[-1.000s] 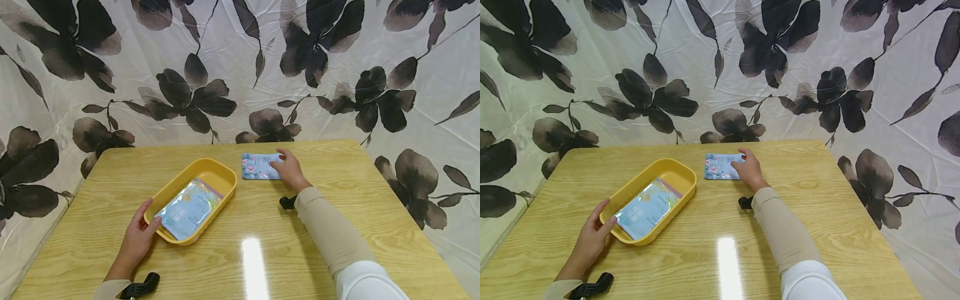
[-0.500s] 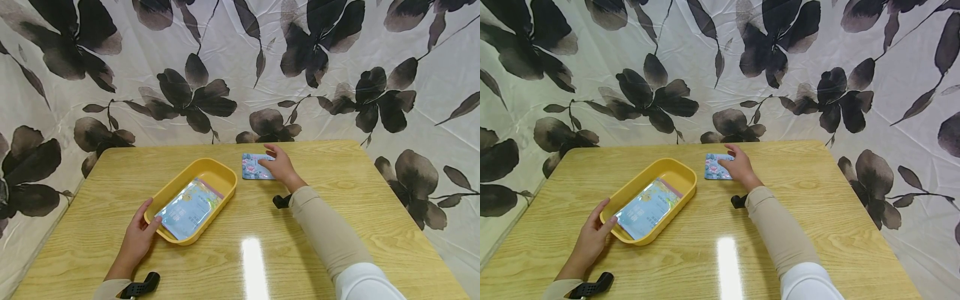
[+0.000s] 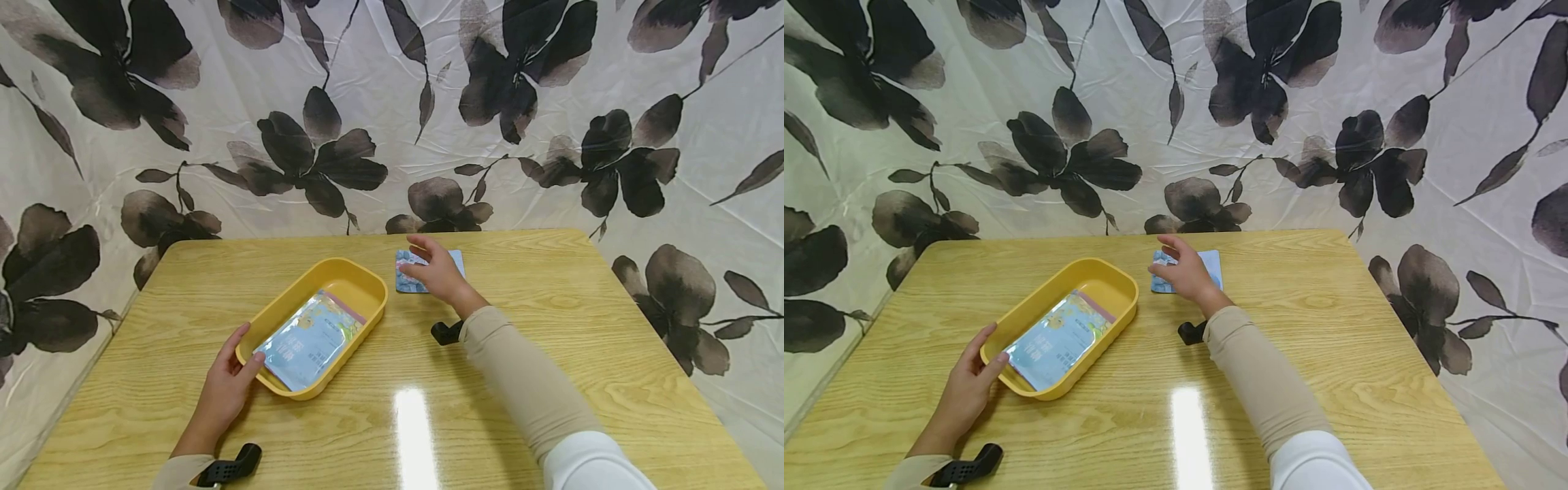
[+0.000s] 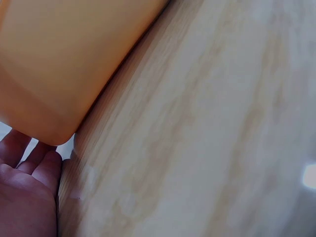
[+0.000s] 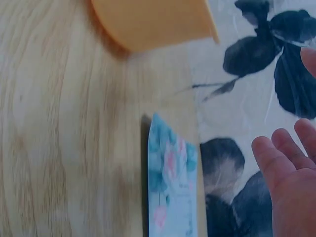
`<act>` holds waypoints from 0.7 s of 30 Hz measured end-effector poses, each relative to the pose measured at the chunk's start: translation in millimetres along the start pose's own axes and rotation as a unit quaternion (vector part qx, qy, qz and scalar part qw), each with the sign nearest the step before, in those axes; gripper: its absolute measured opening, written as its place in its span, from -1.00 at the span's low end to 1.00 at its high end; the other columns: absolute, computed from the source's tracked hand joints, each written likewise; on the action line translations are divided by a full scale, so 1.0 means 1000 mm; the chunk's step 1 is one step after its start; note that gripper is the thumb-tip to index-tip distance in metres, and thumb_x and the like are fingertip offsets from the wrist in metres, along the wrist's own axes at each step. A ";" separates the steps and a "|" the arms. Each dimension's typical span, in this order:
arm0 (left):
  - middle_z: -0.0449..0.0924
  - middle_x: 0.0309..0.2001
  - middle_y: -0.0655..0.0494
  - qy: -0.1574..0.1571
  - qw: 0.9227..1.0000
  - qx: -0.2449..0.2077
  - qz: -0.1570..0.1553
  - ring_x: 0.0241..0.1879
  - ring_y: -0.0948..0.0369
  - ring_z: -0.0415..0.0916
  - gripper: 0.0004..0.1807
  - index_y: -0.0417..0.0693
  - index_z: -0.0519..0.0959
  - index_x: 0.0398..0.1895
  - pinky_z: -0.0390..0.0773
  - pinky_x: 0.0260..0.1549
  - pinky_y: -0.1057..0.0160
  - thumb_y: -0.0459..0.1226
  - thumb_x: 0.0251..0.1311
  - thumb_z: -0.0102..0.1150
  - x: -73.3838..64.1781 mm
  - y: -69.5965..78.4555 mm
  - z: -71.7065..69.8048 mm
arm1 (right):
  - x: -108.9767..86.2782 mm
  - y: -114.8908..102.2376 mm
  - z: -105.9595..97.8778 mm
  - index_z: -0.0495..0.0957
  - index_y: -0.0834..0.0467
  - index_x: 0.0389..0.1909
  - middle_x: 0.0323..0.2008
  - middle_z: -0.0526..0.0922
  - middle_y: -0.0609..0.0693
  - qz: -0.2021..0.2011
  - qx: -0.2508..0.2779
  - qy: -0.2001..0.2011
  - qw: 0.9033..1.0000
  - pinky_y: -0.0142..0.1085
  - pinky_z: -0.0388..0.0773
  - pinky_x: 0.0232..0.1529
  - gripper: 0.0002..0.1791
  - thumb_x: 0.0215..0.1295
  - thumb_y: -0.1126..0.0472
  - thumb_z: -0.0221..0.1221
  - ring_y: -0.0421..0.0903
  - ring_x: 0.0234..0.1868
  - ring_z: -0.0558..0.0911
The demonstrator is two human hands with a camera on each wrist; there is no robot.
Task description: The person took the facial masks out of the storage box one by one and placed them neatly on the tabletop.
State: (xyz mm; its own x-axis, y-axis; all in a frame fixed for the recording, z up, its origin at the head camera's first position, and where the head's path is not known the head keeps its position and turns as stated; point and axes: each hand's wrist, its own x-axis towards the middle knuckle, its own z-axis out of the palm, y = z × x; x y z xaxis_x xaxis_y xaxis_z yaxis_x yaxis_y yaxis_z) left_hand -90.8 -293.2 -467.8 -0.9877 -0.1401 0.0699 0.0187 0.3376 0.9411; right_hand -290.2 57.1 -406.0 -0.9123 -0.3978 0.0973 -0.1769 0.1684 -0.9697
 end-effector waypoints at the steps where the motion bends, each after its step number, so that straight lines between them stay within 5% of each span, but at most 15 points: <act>1: 0.05 0.44 -0.43 0.000 1.000 0.002 0.000 0.10 0.56 0.26 -0.28 -0.13 -0.04 0.61 0.37 -0.06 0.67 -0.21 0.53 0.00 0.000 0.000 0.000 | 0.000 -0.002 0.002 0.21 0.23 0.48 0.48 0.21 0.14 -0.002 -0.002 -0.005 1.000 -0.07 0.42 0.27 -0.28 0.35 0.35 0.24 0.05 0.46 0.24; 7: 0.04 0.46 -0.41 0.002 1.000 0.007 -0.007 0.18 0.41 0.26 -0.28 -0.12 -0.03 0.61 0.37 -0.06 0.66 -0.19 0.53 0.01 0.000 0.002 0.000 | 0.001 -0.009 0.017 0.25 0.23 0.46 0.45 0.27 0.14 -0.011 0.003 -0.029 1.000 -0.13 0.38 0.30 -0.30 0.33 0.37 0.25 0.04 0.42 0.30; 15: 0.04 0.46 -0.42 0.002 1.000 0.010 -0.005 0.31 -0.12 0.23 -0.27 -0.13 -0.04 0.61 0.37 -0.06 0.67 -0.21 0.53 0.02 0.001 0.000 0.000 | 0.000 -0.016 0.033 0.26 0.26 0.45 0.42 0.31 0.14 -0.009 0.004 -0.058 0.998 -0.14 0.34 0.33 -0.32 0.33 0.37 0.25 0.03 0.42 0.31; 21: 0.01 0.47 -0.43 0.002 1.000 0.009 -0.007 0.36 -0.25 0.16 -0.26 -0.14 -0.05 0.61 0.33 -0.07 0.70 -0.21 0.52 0.02 0.002 -0.001 -0.001 | 0.000 -0.021 0.045 0.29 0.19 0.44 0.41 0.33 0.09 -0.002 -0.007 -0.084 0.996 -0.15 0.41 0.28 -0.32 0.33 0.33 0.27 0.00 0.41 0.33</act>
State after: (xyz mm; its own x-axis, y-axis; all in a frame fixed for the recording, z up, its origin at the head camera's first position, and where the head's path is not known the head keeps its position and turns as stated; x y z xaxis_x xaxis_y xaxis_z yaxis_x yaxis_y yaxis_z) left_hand -92.2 -294.2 -468.0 -0.9871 -0.1492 0.0579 0.0018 0.3513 0.9362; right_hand -269.5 12.6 -395.7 -0.8376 -0.5429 0.0613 -0.1868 0.1792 -0.9659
